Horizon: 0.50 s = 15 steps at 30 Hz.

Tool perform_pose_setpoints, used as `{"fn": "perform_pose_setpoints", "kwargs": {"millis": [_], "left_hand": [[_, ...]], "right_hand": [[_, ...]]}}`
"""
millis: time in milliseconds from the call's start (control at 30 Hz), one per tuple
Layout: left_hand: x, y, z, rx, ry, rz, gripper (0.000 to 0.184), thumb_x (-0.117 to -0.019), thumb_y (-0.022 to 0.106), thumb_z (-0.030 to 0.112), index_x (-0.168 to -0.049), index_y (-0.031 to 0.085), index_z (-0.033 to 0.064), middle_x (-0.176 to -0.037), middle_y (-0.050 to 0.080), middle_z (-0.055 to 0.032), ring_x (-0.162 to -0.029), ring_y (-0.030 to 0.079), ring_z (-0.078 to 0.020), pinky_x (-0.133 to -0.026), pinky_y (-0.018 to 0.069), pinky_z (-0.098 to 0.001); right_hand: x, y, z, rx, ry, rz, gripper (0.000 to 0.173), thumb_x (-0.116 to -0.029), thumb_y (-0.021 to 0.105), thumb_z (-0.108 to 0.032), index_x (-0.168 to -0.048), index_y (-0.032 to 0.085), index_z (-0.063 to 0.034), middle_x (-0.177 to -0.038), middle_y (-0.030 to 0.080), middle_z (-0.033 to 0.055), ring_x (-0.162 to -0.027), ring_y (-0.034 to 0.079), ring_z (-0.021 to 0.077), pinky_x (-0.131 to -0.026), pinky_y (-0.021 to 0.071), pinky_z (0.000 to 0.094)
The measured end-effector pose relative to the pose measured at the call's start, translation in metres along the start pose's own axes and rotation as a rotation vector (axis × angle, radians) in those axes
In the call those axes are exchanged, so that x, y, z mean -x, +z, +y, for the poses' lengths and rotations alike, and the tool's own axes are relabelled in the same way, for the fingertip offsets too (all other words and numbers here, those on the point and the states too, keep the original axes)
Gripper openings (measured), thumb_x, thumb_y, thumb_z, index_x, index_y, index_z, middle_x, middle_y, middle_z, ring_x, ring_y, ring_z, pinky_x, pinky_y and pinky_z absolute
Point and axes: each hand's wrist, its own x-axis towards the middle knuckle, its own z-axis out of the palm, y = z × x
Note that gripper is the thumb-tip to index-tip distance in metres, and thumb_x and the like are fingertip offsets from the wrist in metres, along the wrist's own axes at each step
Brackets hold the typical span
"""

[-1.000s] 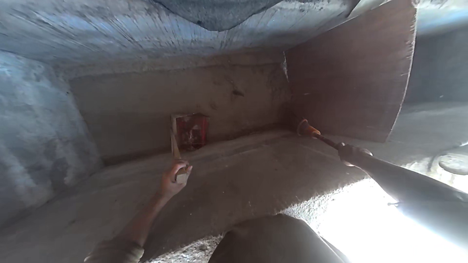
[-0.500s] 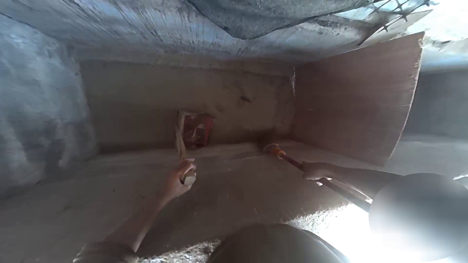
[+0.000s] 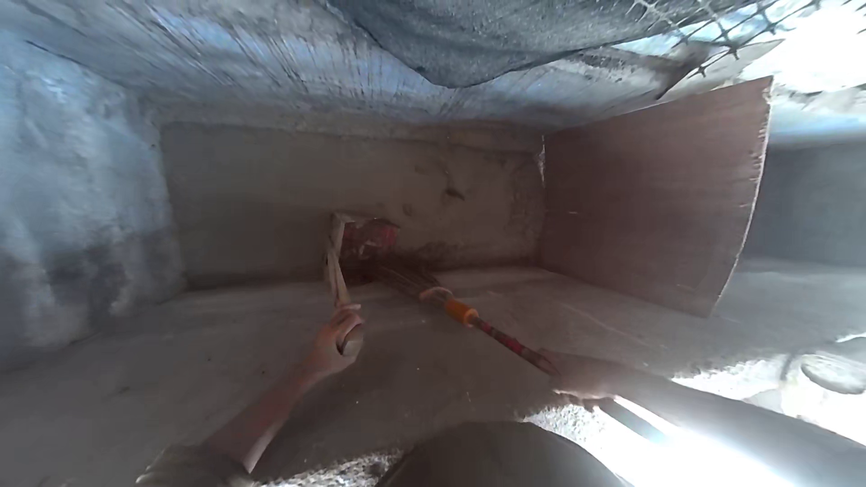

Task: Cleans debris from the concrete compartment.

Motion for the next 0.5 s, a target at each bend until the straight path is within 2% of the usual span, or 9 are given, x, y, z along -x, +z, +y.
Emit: {"fn": "perform_pose_setpoints", "kwargs": {"millis": [67, 133, 267, 333, 367, 433, 467, 500], "left_hand": [[0.001, 0.005, -0.008, 0.006, 0.081, 0.037, 0.031, -0.0772, 0.071, 0.008, -0.103, 0.066, -0.0091, -0.115, 0.067, -0.0264, -0.124, 0.059, -0.0423, -0.111, 0.0437, -0.0487], [0.003, 0.008, -0.014, -0.017, 0.127, 0.079, 0.028, -0.0818, 0.07, 0.013, -0.102, 0.065, -0.0053, -0.109, 0.069, -0.0221, -0.122, 0.061, -0.0377, -0.114, 0.0417, -0.0466], [0.008, 0.005, -0.012, -0.013, 0.078, 0.086, 0.027, -0.0839, 0.068, 0.014, -0.103, 0.064, -0.0044, -0.113, 0.067, -0.022, -0.125, 0.06, -0.0341, -0.114, 0.0427, -0.0441], [0.011, 0.002, -0.012, -0.02, 0.05, 0.098, 0.026, -0.0847, 0.067, 0.014, -0.102, 0.064, -0.0045, -0.117, 0.067, -0.0225, -0.126, 0.06, -0.0331, -0.111, 0.0459, -0.0417], [0.013, 0.001, -0.012, -0.015, 0.036, 0.102, 0.026, -0.085, 0.067, 0.014, -0.103, 0.064, -0.0053, -0.119, 0.066, -0.0232, -0.127, 0.059, -0.0328, -0.111, 0.0458, -0.041], [0.016, 0.0, -0.012, -0.004, -0.007, 0.094, 0.028, -0.0855, 0.067, 0.015, -0.103, 0.065, -0.006, -0.123, 0.065, -0.0245, -0.125, 0.06, -0.0318, -0.107, 0.0489, -0.0397], [0.017, -0.002, -0.012, -0.003, -0.022, 0.085, 0.029, -0.0851, 0.067, 0.015, -0.104, 0.065, -0.0065, -0.125, 0.064, -0.0256, -0.124, 0.061, -0.0321, -0.105, 0.0508, -0.0399], [0.017, -0.003, -0.012, -0.001, -0.032, 0.075, 0.03, -0.0851, 0.068, 0.015, -0.106, 0.065, -0.0061, -0.127, 0.062, -0.0257, -0.123, 0.061, -0.0315, -0.103, 0.0518, -0.0394]], "right_hand": [[0.024, 0.012, 0.017, -0.033, 0.039, 0.022, 0.047, -0.1086, 0.051, -0.021, -0.151, 0.03, -0.0183, -0.078, 0.05, 0.0055, -0.053, 0.051, 0.0145, -0.05, 0.047, 0.0305], [0.046, 0.015, 0.045, -0.074, 0.073, 0.052, 0.05, -0.1068, 0.051, -0.018, -0.152, 0.03, -0.0181, -0.077, 0.051, 0.0053, -0.053, 0.051, 0.0145, -0.05, 0.0472, 0.0314], [0.064, 0.003, 0.109, -0.157, 0.186, 0.22, 0.042, -0.1064, 0.048, -0.022, -0.146, 0.034, -0.0161, -0.078, 0.047, 0.0026, -0.053, 0.048, 0.0122, -0.048, 0.0454, 0.0309], [0.064, -0.017, 0.109, -0.061, 0.26, 0.321, 0.043, -0.1079, 0.047, -0.022, -0.148, 0.036, -0.0104, -0.084, 0.051, 0.0084, -0.06, 0.051, 0.0168, -0.057, 0.0486, 0.0354], [0.054, -0.029, 0.106, 0.031, 0.278, 0.361, 0.04, -0.1079, 0.05, -0.021, -0.143, 0.04, -0.0055, -0.085, 0.054, 0.012, -0.063, 0.053, 0.0197, -0.061, 0.05, 0.0382], [0.015, -0.053, 0.097, 0.183, 0.293, 0.416, 0.044, -0.1025, 0.058, -0.02, -0.139, 0.048, 0.0018, -0.099, 0.063, 0.0222, -0.077, 0.063, 0.0305, -0.074, 0.054, 0.0497], [-0.006, -0.061, 0.083, 0.231, 0.289, 0.415, 0.045, -0.1001, 0.061, -0.019, -0.136, 0.05, 0.0044, -0.104, 0.064, 0.0248, -0.083, 0.066, 0.0337, -0.079, 0.0543, 0.0536], [-0.022, -0.063, 0.064, 0.268, 0.275, 0.398, 0.041, -0.099, 0.062, -0.02, -0.131, 0.052, 0.0042, -0.101, 0.063, 0.0222, -0.081, 0.065, 0.0307, -0.076, 0.054, 0.0511]]}}
